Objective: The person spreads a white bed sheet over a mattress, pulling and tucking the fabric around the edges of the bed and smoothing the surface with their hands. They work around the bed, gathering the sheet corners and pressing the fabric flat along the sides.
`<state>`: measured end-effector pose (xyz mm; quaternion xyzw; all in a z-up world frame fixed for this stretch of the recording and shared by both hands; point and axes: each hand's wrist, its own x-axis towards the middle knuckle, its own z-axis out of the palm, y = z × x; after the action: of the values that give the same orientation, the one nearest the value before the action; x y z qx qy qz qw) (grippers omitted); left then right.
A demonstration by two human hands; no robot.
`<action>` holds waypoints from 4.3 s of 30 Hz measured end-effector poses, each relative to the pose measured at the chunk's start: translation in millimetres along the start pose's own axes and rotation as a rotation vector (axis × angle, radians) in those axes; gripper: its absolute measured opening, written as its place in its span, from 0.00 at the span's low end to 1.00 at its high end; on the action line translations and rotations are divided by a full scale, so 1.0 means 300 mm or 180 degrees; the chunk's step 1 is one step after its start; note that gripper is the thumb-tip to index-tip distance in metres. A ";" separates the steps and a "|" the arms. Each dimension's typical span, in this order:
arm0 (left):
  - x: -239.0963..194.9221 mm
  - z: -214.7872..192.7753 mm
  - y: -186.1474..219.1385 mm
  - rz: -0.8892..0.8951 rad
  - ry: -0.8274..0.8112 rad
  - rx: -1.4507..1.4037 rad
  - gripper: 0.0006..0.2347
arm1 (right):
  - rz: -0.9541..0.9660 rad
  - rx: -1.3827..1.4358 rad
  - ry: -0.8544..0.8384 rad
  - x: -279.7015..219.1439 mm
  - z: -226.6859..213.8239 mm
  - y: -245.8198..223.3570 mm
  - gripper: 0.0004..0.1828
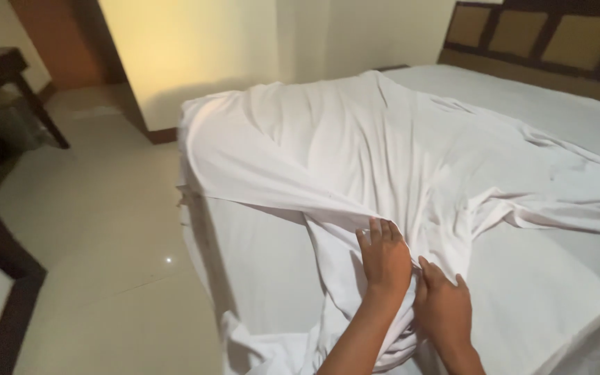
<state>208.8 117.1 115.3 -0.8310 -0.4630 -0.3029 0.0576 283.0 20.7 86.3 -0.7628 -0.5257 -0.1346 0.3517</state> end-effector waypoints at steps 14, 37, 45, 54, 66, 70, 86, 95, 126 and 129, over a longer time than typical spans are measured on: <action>-0.081 0.340 0.029 0.0014 -0.0099 -0.0488 0.21 | 0.0188 0.0492 -0.0161 -0.029 0.130 0.163 0.18; 0.099 0.305 -0.654 -0.1116 0.0273 -0.0448 0.29 | -0.0759 0.0222 -0.0471 0.288 0.571 -0.103 0.29; 0.139 0.281 -0.644 -0.1202 -0.0133 -0.0507 0.23 | -0.0377 0.0458 -0.0127 0.272 0.599 -0.075 0.20; 0.076 0.281 -0.727 -0.1055 -0.0033 -0.0432 0.11 | -0.0291 -0.0885 0.0160 0.249 0.425 -0.182 0.14; -0.344 0.047 -1.149 -0.1502 0.0045 -0.0222 0.10 | -0.1668 -0.0802 -0.1415 0.099 0.390 -0.589 0.13; -0.441 -0.025 -1.244 -0.1686 -0.0046 -0.0225 0.11 | -0.2092 -0.0359 -0.2040 0.011 0.490 -0.658 0.16; -0.510 0.111 -1.127 -0.1993 0.0147 -0.0574 0.13 | -0.1688 0.0665 -0.0609 -0.087 0.420 -0.608 0.17; -0.532 0.083 -1.255 -0.1410 0.0527 -0.0126 0.10 | -0.2677 0.1440 -0.0871 -0.147 0.437 -0.665 0.16; -0.945 -0.135 -1.562 -0.1219 -0.0340 0.0484 0.16 | -0.3365 0.0343 -0.2123 -0.670 1.072 -0.800 0.09; -0.921 -0.134 -1.539 -0.1421 -0.0574 0.0477 0.15 | -0.3406 -0.0052 -0.2552 -0.614 0.956 -0.839 0.06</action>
<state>-287.8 159.6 -91.4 -0.7252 -0.6595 -0.1976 0.0092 -65.5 135.1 -125.8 -0.3905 -0.9206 -0.0006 0.0082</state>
